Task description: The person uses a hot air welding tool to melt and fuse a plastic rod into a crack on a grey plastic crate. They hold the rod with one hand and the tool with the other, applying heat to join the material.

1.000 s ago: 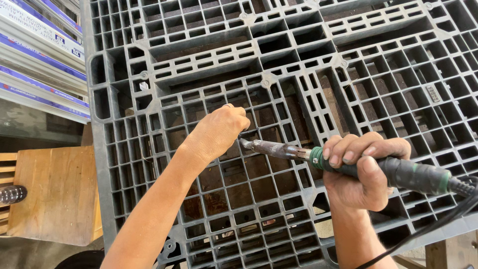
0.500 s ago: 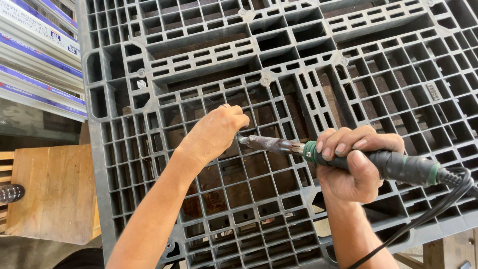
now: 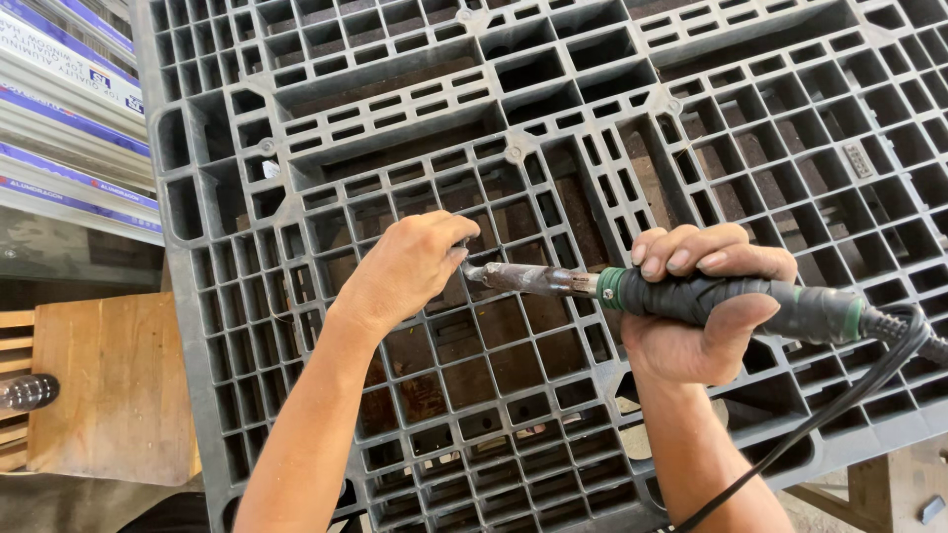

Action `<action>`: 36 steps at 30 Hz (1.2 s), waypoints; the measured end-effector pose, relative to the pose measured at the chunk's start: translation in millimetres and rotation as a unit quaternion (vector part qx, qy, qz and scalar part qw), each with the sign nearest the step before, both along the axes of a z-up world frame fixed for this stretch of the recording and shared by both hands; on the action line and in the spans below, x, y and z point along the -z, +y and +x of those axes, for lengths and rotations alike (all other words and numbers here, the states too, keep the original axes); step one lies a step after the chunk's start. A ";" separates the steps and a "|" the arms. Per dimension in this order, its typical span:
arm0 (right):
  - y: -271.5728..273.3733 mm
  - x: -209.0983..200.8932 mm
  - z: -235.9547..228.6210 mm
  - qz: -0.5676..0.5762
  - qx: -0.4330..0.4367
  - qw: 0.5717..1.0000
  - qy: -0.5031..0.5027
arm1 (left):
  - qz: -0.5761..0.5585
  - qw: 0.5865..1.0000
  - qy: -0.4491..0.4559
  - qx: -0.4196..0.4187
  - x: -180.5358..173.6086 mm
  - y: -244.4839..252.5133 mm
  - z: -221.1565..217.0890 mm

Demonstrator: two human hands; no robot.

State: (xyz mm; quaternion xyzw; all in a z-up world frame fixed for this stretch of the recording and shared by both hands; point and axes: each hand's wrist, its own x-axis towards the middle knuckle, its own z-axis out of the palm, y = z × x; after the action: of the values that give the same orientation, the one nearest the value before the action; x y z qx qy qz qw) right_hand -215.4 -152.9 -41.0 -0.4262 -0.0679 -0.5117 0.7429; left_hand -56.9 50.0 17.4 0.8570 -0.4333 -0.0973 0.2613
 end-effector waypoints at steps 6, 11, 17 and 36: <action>-5.0 -1.0 8.7 -0.001 0.037 0.999 0.022 | -0.011 0.994 0.078 -0.080 -5.9 1.7 -5.7; -3.7 -7.9 15.7 -0.009 0.074 0.995 0.066 | -0.067 0.994 0.058 -0.070 -0.6 6.5 -5.8; -10.7 -6.7 11.8 -0.073 0.080 0.986 0.127 | -0.078 0.995 0.033 -0.053 7.2 11.5 -2.7; -33.1 -61.0 -54.8 -0.095 -0.146 0.936 0.306 | -0.098 0.994 0.035 -0.016 13.6 16.9 -1.3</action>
State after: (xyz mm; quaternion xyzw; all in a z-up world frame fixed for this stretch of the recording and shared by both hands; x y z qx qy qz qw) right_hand -270.2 -186.0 20.0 -0.6159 0.0534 -0.2338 0.7504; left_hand -58.3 66.9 3.8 0.8299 -0.4179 -0.0799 0.3609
